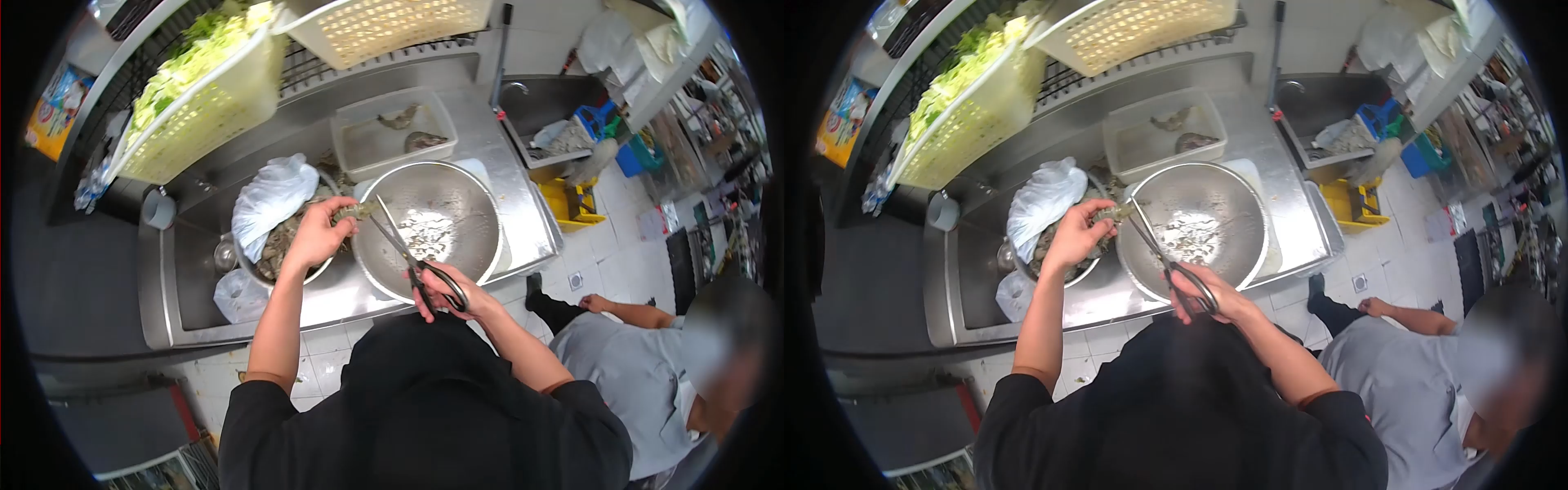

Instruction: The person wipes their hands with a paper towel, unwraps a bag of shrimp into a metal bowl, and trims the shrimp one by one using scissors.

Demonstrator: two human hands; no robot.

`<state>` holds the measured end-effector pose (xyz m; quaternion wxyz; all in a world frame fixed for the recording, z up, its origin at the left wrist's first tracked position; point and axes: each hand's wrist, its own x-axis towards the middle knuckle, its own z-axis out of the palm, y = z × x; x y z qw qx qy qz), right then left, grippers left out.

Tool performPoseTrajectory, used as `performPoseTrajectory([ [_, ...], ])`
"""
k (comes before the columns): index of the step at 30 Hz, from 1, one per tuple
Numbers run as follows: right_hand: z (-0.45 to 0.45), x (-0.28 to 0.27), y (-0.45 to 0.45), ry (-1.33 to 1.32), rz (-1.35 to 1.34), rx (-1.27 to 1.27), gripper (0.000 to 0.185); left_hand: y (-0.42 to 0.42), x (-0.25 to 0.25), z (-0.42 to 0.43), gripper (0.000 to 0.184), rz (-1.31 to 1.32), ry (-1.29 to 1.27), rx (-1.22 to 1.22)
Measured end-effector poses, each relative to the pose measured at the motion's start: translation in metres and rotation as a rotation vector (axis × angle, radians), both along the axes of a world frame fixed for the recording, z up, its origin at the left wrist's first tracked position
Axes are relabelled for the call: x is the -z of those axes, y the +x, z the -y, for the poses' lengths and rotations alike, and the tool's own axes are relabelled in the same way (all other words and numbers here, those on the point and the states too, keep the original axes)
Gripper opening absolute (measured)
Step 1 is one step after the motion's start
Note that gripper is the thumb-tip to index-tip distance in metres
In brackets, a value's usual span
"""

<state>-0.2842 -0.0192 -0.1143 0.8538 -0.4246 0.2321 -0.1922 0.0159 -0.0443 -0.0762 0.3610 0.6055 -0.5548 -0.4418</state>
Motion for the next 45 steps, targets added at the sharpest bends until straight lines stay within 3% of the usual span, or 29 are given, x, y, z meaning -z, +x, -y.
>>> performPoseTrajectory([
  [4, 0.008, 0.012, -0.009, 0.069, -0.060, 0.114, 0.063, -0.044, 0.001, 0.005, 0.036, 0.168, 0.036, 0.124],
  [6, 0.010, 0.013, -0.016, 0.051, -0.100, 0.147, 0.062, -0.060, 0.010, 0.008, 0.041, 0.224, -0.105, 0.129],
  [9, 0.009, 0.009, -0.022, 0.019, -0.161, 0.187, 0.061, -0.077, 0.013, 0.010, 0.047, 0.271, -0.108, 0.085],
  [19, 0.006, 0.012, -0.029, 0.120, -0.199, 0.254, 0.060, -0.077, 0.021, 0.017, 0.038, 0.473, -0.086, 0.172],
  [29, 0.014, 0.007, -0.039, 0.061, -0.385, 0.152, 0.046, -0.065, 0.029, 0.019, 0.036, 0.396, -0.203, 0.277],
  [32, 0.014, 0.006, -0.039, 0.001, -0.405, 0.205, 0.049, -0.060, 0.041, 0.020, 0.036, 0.314, -0.162, 0.258],
  [33, 0.014, 0.002, -0.041, 0.001, -0.406, 0.203, 0.049, -0.058, 0.045, 0.022, 0.036, 0.156, -0.068, 0.259],
  [35, 0.014, -0.008, -0.043, -0.341, -0.486, 0.246, 0.059, -0.051, 0.045, 0.024, 0.037, -0.004, 0.027, 0.252],
  [37, 0.016, -0.002, -0.049, -0.469, -0.503, 0.212, 0.069, -0.045, 0.038, 0.027, 0.036, -0.259, 0.446, 0.323],
  [39, 0.021, -0.024, -0.050, -0.743, -0.699, 0.036, 0.070, -0.045, 0.048, 0.028, 0.033, -0.390, 0.472, 0.317],
  [45, 0.024, -0.027, -0.058, -0.772, -0.712, -0.043, 0.076, -0.043, 0.079, 0.030, 0.018, -0.746, 0.558, 0.408],
])
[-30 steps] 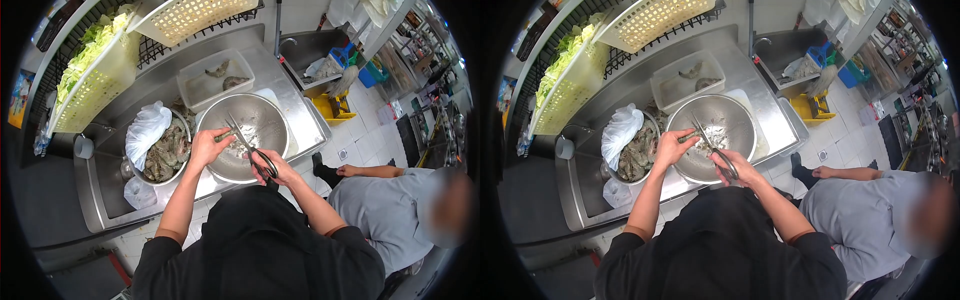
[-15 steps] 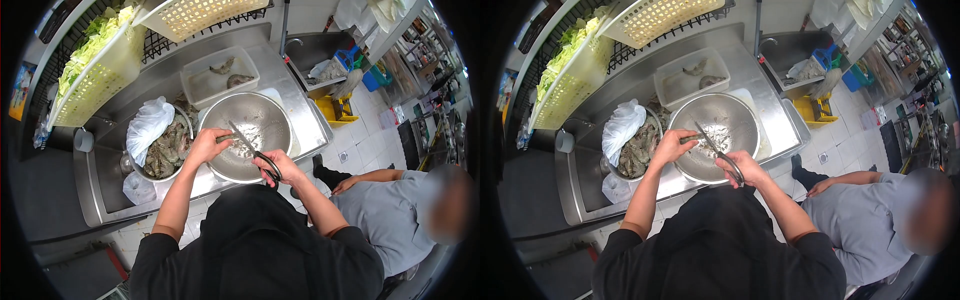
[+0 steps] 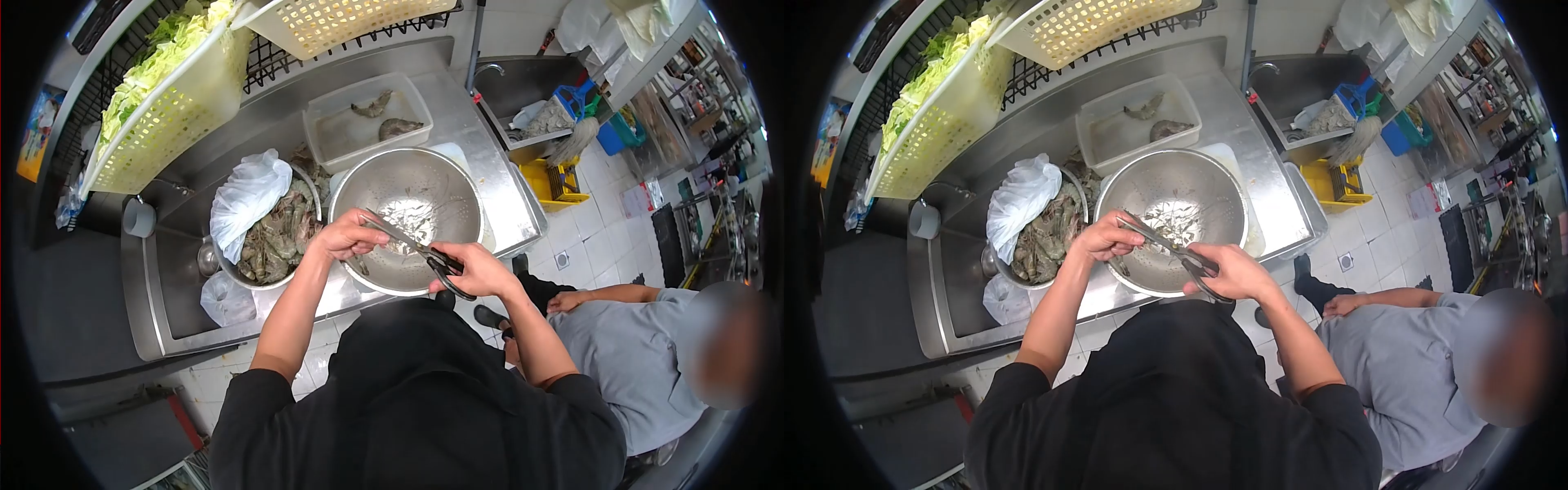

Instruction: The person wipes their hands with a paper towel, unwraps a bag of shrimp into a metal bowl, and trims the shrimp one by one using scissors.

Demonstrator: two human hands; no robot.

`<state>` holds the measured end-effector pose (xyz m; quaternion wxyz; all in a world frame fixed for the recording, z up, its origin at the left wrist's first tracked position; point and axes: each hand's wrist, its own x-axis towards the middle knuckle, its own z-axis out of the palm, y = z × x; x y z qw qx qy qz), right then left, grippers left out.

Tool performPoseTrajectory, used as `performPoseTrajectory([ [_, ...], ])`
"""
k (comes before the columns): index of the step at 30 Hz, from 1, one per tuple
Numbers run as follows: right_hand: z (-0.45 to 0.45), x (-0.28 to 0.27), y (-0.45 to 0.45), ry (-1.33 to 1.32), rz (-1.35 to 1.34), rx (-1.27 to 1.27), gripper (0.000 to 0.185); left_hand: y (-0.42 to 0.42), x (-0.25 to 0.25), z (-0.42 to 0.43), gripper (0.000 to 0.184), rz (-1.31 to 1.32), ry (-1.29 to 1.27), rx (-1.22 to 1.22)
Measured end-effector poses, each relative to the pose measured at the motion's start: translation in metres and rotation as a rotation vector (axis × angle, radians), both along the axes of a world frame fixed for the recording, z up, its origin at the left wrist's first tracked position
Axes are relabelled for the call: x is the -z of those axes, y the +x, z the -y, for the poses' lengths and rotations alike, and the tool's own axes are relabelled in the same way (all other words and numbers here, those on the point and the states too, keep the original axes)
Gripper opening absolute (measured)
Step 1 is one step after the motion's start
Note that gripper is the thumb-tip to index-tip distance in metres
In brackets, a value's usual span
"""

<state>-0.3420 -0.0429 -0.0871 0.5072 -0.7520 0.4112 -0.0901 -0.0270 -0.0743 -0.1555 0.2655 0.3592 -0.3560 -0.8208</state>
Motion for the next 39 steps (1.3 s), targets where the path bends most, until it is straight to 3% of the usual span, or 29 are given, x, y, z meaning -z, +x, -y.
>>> performPoseTrajectory([
  [2, -0.004, 0.004, -0.001, -0.050, -0.002, -0.006, 0.075, 0.000, 0.010, -0.002, 0.018, -0.151, 0.139, -0.110],
  [5, -0.008, 0.012, -0.001, -0.151, 0.088, 0.040, 0.069, 0.001, 0.014, -0.002, 0.019, -0.130, 0.113, -0.100],
  [10, -0.008, 0.007, -0.004, 0.021, -0.065, 0.065, 0.053, -0.003, 0.013, -0.003, 0.021, -0.035, 0.105, -0.047],
  [13, -0.010, 0.051, -0.015, 0.162, 0.100, 0.177, 0.052, -0.005, 0.018, 0.001, 0.022, 0.057, 0.120, -0.060],
  [15, -0.012, 0.027, -0.012, 0.167, 0.035, 0.221, 0.057, -0.003, 0.017, 0.009, 0.024, 0.148, 0.094, -0.089],
  [17, -0.011, 0.031, -0.011, 0.193, 0.031, 0.308, 0.063, 0.001, 0.008, 0.030, 0.040, 0.097, 0.133, -0.294],
  [19, -0.010, 0.017, -0.005, 0.269, 0.055, 0.348, 0.059, -0.002, -0.014, 0.057, 0.054, -0.288, 0.190, -0.668],
  [20, -0.012, 0.015, -0.003, 0.308, 0.079, 0.377, 0.058, 0.004, -0.031, 0.069, 0.054, -0.289, 0.192, -0.679],
  [22, -0.015, 0.026, -0.001, 0.293, 0.095, 0.382, 0.057, 0.011, -0.062, 0.087, 0.059, 0.023, 0.252, -0.873],
  [23, -0.014, 0.031, 0.000, 0.269, 0.119, 0.390, 0.057, 0.016, -0.061, 0.085, 0.059, 0.021, 0.251, -0.880],
  [25, -0.014, 0.037, 0.001, 0.202, 0.095, 0.371, 0.057, 0.035, -0.055, 0.079, 0.054, 0.281, -0.065, -0.795],
  [26, -0.015, 0.040, 0.002, 0.143, 0.072, 0.357, 0.058, 0.049, -0.049, 0.074, 0.054, 0.289, -0.062, -0.806],
  [28, -0.017, 0.029, 0.004, 0.230, 0.073, 0.402, 0.059, 0.079, -0.037, 0.053, 0.046, 0.490, -0.322, -0.650],
  [29, -0.019, 0.026, 0.005, 0.285, 0.120, 0.406, 0.058, 0.087, -0.046, 0.035, 0.032, 0.561, -0.381, -0.727],
  [30, -0.020, 0.021, 0.006, 0.336, 0.166, 0.412, 0.056, 0.099, -0.048, 0.019, 0.032, 0.580, -0.370, -0.736],
  [33, -0.017, 0.022, 0.006, 0.378, 0.199, 0.401, 0.053, 0.135, -0.055, -0.021, 0.020, 1.272, -0.766, -0.615],
  [37, -0.013, 0.025, 0.013, 0.383, 0.222, 0.392, 0.057, 0.136, -0.038, -0.049, 0.019, 1.236, -0.521, -0.486],
  [39, -0.012, 0.026, 0.018, 0.372, 0.229, 0.399, 0.059, 0.107, -0.045, -0.059, 0.024, 1.293, -0.518, -0.366],
])
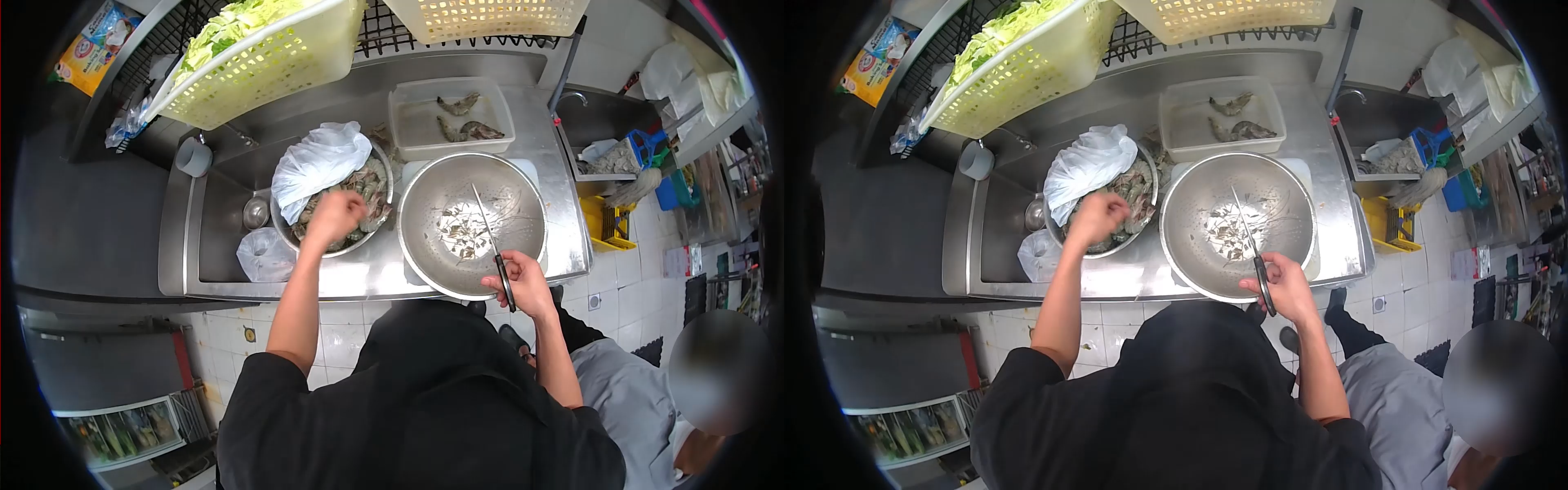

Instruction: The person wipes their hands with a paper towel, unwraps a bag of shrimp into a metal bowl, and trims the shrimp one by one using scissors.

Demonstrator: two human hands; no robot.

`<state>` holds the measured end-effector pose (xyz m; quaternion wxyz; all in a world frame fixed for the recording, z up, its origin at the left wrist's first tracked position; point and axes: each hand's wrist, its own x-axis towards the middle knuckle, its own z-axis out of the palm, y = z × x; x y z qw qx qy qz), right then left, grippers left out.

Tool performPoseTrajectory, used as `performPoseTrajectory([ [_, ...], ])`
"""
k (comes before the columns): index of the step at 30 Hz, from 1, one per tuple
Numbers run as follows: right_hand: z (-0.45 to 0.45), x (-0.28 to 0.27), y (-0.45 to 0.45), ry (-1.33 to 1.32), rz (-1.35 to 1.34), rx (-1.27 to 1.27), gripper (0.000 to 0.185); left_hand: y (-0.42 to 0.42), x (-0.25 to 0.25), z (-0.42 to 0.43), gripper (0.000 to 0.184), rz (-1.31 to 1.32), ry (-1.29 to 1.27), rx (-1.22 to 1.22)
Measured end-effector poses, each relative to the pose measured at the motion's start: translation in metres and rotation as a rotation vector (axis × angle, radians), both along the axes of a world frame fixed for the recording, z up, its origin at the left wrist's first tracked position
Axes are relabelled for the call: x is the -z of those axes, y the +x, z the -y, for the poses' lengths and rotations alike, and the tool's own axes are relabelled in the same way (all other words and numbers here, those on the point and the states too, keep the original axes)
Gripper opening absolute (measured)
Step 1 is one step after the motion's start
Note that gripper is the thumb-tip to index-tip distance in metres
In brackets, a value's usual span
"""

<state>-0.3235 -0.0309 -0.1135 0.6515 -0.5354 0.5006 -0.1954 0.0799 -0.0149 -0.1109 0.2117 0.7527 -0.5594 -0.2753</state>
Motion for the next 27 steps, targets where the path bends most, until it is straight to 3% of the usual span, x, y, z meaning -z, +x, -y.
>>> performPoseTrajectory([
  [1, 0.001, 0.001, 0.002, -0.004, 0.015, 0.004, 0.063, -0.013, 0.001, -0.006, 0.028, 0.000, 0.000, 0.057],
  [3, 0.002, 0.003, 0.007, -0.010, 0.031, 0.006, 0.067, -0.025, 0.017, -0.014, 0.035, 0.287, -0.169, 0.276],
  [5, 0.004, 0.004, 0.010, 0.009, 0.061, -0.002, 0.068, -0.032, 0.024, -0.020, 0.038, 0.329, -0.044, 0.245],
  [9, 0.000, 0.000, 0.010, -0.006, 0.033, -0.010, 0.065, -0.025, 0.045, -0.033, 0.030, 0.258, -0.208, 0.125],
  [11, -0.001, 0.003, 0.009, 0.047, 0.087, -0.024, 0.058, -0.021, 0.034, -0.033, 0.023, -0.029, -0.352, -0.144],
  [13, -0.005, 0.003, 0.007, 0.050, 0.069, -0.049, 0.055, -0.019, 0.022, -0.033, 0.024, 0.045, -0.427, -0.149],
  [15, -0.007, 0.005, 0.009, 0.034, 0.224, -0.147, 0.052, -0.024, 0.001, -0.023, 0.027, -0.788, -0.417, -0.465],
  [17, -0.011, 0.001, 0.009, 0.092, 0.203, -0.196, 0.055, -0.028, -0.005, -0.014, 0.029, -0.930, -0.427, -0.422],
  [19, -0.019, -0.001, 0.013, 0.282, 0.396, -0.244, 0.061, -0.047, -0.015, -0.005, 0.030, -1.023, -0.499, -0.378],
  [22, -0.023, -0.006, 0.022, 0.264, 0.447, -0.300, 0.062, -0.080, -0.020, 0.007, 0.023, -0.960, -0.518, -0.251],
  [23, -0.023, -0.009, 0.025, 0.262, 0.452, -0.310, 0.061, -0.090, -0.017, 0.010, 0.024, -0.865, -0.544, -0.159],
  [25, -0.019, -0.012, 0.030, 0.322, 0.483, -0.255, 0.064, -0.109, -0.012, 0.015, 0.030, -0.924, -0.520, -0.157],
  [27, -0.015, -0.011, 0.033, 0.283, 0.484, -0.195, 0.067, -0.121, -0.003, 0.017, 0.032, -0.705, -0.471, -0.077],
])
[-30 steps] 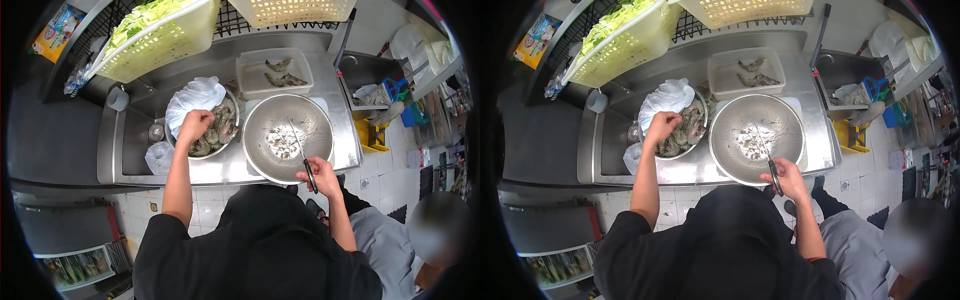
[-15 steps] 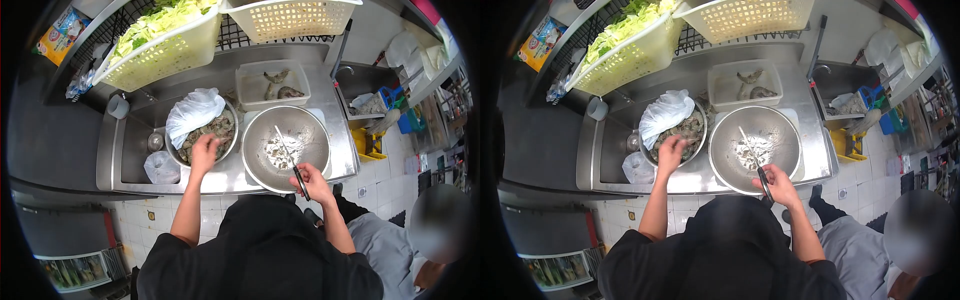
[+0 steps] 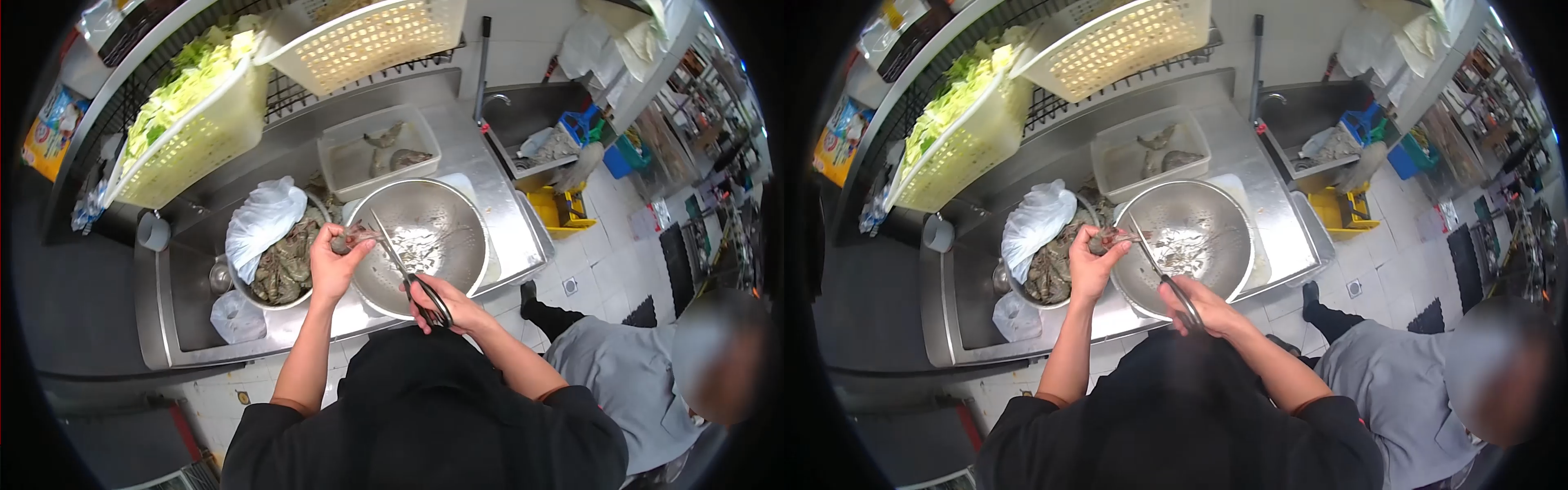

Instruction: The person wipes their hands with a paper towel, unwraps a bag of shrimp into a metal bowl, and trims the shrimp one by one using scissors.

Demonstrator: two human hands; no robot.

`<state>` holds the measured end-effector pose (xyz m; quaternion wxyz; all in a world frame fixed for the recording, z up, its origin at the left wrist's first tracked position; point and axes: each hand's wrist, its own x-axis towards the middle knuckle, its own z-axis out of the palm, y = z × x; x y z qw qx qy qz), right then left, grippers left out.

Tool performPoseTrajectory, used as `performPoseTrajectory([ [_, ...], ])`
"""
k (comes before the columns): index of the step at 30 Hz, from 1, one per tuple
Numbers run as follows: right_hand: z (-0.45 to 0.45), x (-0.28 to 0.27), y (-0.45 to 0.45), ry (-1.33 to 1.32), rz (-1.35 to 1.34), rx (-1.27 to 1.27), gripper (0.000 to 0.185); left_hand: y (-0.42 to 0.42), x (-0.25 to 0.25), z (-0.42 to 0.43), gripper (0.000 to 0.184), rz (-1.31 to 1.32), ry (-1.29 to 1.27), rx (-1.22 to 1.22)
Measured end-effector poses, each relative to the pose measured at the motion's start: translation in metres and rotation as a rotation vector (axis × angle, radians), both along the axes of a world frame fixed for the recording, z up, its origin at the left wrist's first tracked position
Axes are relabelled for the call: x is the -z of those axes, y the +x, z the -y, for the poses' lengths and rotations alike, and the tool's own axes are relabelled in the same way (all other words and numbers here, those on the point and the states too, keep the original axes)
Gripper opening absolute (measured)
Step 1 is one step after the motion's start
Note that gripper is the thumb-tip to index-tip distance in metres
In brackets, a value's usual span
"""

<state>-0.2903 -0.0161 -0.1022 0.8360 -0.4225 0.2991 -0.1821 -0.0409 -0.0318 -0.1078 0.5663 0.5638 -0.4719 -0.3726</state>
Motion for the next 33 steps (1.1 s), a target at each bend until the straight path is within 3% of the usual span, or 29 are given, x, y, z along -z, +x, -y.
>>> performPoseTrajectory([
  [6, 0.010, -0.003, -0.010, -0.022, -0.204, 0.140, 0.053, -0.022, 0.003, 0.006, 0.031, -0.004, -0.067, 0.061],
  [10, 0.006, 0.006, -0.018, 0.042, -0.219, 0.164, 0.040, -0.019, 0.027, 0.010, 0.028, -0.007, 0.171, 0.179],
  [11, 0.004, 0.012, -0.020, 0.066, -0.207, 0.153, 0.057, -0.020, 0.033, 0.011, 0.030, -0.018, 0.246, 0.213],
  [12, 0.002, 0.016, -0.022, 0.071, -0.209, 0.157, 0.057, -0.023, 0.039, 0.011, 0.030, -0.019, 0.251, 0.219],
  [14, -0.003, 0.019, -0.020, 0.023, -0.214, 0.231, 0.059, -0.030, 0.047, 0.010, 0.030, -0.587, 0.299, 0.063],
  [15, -0.003, 0.017, -0.019, 0.023, -0.214, 0.230, 0.059, -0.032, 0.042, 0.010, 0.029, -0.740, 0.373, 0.027],
  [17, -0.005, 0.011, -0.016, -0.080, -0.342, 0.250, 0.047, -0.039, 0.049, 0.010, 0.030, -0.864, 0.364, 0.008],
  [18, -0.005, 0.013, -0.014, -0.079, -0.343, 0.248, 0.047, -0.044, 0.052, 0.010, 0.030, -0.986, 0.351, -0.009],
  [21, -0.010, 0.030, 0.000, -0.497, -0.430, 0.287, 0.055, -0.062, 0.048, 0.006, 0.029, -1.098, 0.359, -0.072],
  [24, -0.010, 0.019, 0.003, -0.663, -0.582, 0.267, 0.051, -0.069, 0.048, 0.004, 0.028, -1.134, 0.341, -0.052],
  [28, -0.001, 0.012, -0.009, -0.509, -0.567, 0.153, 0.046, -0.062, 0.057, 0.004, 0.027, -1.152, 0.365, -0.106],
  [30, 0.002, 0.002, -0.011, -0.229, -0.444, 0.189, 0.056, -0.058, 0.060, 0.007, 0.027, -1.163, 0.381, -0.090],
  [33, 0.001, 0.009, -0.010, -0.187, -0.417, 0.303, 0.062, -0.052, 0.056, 0.015, 0.028, -1.170, 0.410, -0.031],
])
